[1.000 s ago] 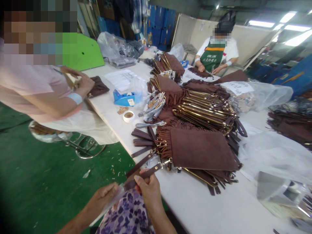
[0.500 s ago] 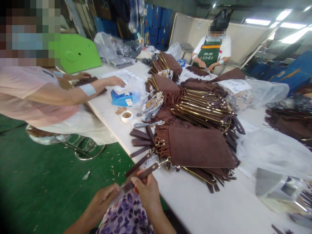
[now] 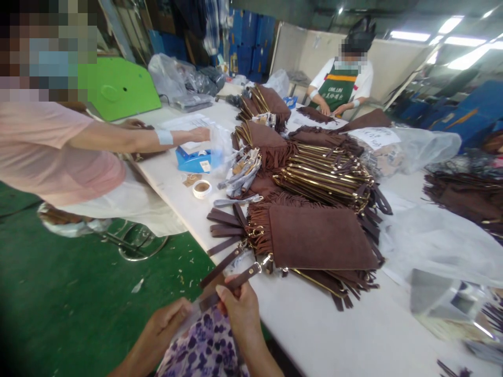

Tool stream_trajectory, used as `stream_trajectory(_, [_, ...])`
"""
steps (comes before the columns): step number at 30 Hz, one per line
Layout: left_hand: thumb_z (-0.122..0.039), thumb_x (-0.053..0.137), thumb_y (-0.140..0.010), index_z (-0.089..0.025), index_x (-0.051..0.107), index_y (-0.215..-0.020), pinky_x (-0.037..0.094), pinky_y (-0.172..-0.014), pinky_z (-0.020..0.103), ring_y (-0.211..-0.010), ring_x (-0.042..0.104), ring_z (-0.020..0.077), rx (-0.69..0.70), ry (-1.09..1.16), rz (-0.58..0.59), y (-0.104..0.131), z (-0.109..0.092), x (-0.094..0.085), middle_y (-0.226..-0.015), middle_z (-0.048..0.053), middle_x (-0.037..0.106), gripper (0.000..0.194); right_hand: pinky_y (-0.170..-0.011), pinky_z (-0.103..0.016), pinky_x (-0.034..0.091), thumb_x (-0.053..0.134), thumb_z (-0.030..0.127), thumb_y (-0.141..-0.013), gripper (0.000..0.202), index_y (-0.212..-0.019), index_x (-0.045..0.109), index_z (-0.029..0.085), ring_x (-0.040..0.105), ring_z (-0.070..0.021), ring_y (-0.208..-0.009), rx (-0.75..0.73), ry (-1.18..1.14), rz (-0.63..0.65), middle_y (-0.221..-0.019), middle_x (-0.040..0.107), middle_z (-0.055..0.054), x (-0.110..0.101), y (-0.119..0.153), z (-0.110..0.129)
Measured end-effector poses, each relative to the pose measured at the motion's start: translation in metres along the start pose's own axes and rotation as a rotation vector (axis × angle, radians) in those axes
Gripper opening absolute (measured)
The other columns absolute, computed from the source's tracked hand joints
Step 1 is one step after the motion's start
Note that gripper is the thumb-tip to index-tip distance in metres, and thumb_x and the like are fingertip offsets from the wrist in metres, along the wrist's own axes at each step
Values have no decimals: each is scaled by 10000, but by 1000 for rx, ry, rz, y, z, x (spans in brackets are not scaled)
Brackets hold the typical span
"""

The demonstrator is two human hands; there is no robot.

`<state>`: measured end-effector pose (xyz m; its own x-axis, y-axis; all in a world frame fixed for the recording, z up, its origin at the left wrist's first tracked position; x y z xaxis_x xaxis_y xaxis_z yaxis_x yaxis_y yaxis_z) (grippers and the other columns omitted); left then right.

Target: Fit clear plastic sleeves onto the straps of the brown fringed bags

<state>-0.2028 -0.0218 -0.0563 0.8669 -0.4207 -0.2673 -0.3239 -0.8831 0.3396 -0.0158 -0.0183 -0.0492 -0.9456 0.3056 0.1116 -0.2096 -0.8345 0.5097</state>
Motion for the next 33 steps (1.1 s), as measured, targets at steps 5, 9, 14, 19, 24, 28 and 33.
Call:
stream_trajectory(5, [-503, 371, -941, -182, 515, -697, 311, -582, 224, -615, 428, 132, 18, -7, -44, 0, -1, -1, -634, -31, 438, 428, -444, -217, 393, 683, 348, -728, 306, -922, 518, 178, 511, -112, -449, -2, 29, -29, -541, 562, 62, -4, 0, -2])
stream_trajectory(9, [-513, 369, -936, -185, 531, -713, 335, -595, 224, -638, 458, 145, 64, -45, -46, -1, -2, -1, -655, -22, 464, 429, -434, -224, 402, 679, 343, -715, 297, -907, 519, 183, 525, -126, -443, 11, 52, -42, -533, 581, 49, -3, 0, -1])
stream_trajectory(14, [-489, 390, -937, -191, 569, -757, 366, -615, 226, -653, 512, 156, 94, -80, -53, 1, 0, -2, -677, -10, 536, 392, -427, -225, 407, 676, 328, -700, 264, -866, 520, 195, 539, -135, -440, 21, 61, -56, -522, 568, 58, -3, 0, 2])
stream_trajectory(19, [-445, 397, -949, -200, 577, -766, 378, -641, 225, -670, 540, 148, 153, -115, -75, 3, -4, -1, -700, -8, 555, 355, -426, -229, 401, 668, 328, -705, 250, -864, 530, 193, 539, -139, -434, 12, 89, -44, -514, 570, 53, -2, 2, 3])
stream_trajectory(24, [-427, 405, -950, -213, 566, -759, 390, -657, 216, -681, 557, 148, 183, -154, -91, 2, -12, 1, -702, -15, 559, 330, -458, -231, 413, 675, 315, -711, 268, -894, 528, 184, 544, -130, -466, 5, 68, -1, -560, 573, 54, 2, 4, 2])
stream_trajectory(28, [-441, 414, -945, -212, 560, -740, 375, -621, 204, -658, 532, 141, 139, -156, -64, -1, -11, 5, -688, -26, 553, 340, -487, -233, 431, 681, 322, -724, 298, -932, 524, 178, 547, -123, -497, -9, -5, 58, -607, 573, 55, 3, 2, -1])
stream_trajectory(33, [-497, 404, -932, -192, 584, -735, 386, -636, 214, -685, 515, 155, 17, -7, -8, -3, -7, 12, -684, -22, 554, 405, -517, -226, 444, 698, 310, -721, 309, -950, 537, 181, 549, -114, -535, -7, -16, 78, -667, 584, 49, 0, 1, -6])
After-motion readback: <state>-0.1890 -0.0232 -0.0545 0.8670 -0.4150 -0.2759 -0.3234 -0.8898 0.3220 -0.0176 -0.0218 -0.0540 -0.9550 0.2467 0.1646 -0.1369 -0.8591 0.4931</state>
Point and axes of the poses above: each hand's wrist, its own y-axis away from the middle knuckle, its own x-axis out of the palm, z = x × y, the point moved 6 cm from there along -y, towards the middle knuckle
